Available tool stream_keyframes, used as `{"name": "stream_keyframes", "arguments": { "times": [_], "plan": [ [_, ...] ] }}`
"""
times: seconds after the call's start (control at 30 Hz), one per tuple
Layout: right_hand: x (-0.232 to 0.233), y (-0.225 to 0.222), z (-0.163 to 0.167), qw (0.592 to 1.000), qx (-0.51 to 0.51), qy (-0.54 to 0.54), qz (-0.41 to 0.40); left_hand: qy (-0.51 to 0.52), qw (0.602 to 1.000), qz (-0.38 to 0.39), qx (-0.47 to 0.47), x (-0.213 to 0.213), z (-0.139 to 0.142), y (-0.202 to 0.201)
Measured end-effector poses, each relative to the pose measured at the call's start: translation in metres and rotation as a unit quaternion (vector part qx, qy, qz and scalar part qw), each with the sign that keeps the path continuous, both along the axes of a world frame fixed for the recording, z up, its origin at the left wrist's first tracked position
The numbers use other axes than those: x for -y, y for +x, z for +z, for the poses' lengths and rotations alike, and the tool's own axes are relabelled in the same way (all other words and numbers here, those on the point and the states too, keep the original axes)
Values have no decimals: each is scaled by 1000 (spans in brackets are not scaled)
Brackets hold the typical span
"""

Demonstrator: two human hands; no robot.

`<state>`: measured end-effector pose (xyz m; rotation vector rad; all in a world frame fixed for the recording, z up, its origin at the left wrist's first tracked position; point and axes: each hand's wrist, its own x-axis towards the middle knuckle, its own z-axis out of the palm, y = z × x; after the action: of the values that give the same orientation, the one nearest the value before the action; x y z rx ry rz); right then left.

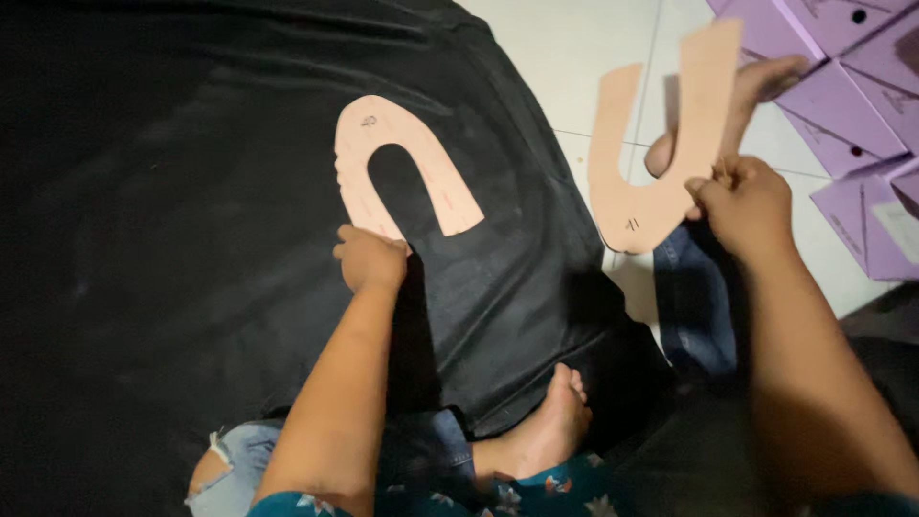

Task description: The person places U-shaped paper patterns on a large black fabric and traces their outlines with a small marking tool. They reposition the patterns multiple times to create several traced shapes on the fabric.

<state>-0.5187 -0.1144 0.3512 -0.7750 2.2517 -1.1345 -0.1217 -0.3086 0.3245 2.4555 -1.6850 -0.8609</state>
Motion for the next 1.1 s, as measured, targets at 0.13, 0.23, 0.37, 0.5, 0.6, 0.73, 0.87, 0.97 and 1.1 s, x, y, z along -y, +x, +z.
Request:
{"name": "stream_keyframes", "arguments": {
  "times": [0.13, 0.23, 0.37, 0.5, 0.6, 0.73, 0.87, 0.97, 1.1],
  "plan": [
    [8, -12, -10, 997, -54, -26, -53, -53, 997, 52, -24, 13, -26, 12],
    [9, -16, -11, 987, -32, -137, -76, -84, 954, 102, -271, 14, -38, 42],
    [10, -11, -7, 990, -19, -129, -54, -128, 872, 157, -445, -5, -24, 94],
    [16, 25, -12, 986, 122, -66, 87, -191, 801, 159, -545, -52, 0, 139],
    [23, 84, -22, 909, 130, -93, 384, -279, 864, 32, -418, -88, 5, 152],
    [11, 170, -30, 849, 417, 119, 300, -336, 848, -57, -406, -116, 2, 145],
    [6, 197, -22, 811, 470, 148, 315, -366, 861, -97, -339, -116, 9, 140],
    [11, 186, -17, 831, 446, 56, 328, -378, 871, -135, -282, -104, 17, 132],
    [33, 160, -21, 924, 285, -13, 254, -344, 894, -194, -211, -103, 17, 100]
  ]
}}
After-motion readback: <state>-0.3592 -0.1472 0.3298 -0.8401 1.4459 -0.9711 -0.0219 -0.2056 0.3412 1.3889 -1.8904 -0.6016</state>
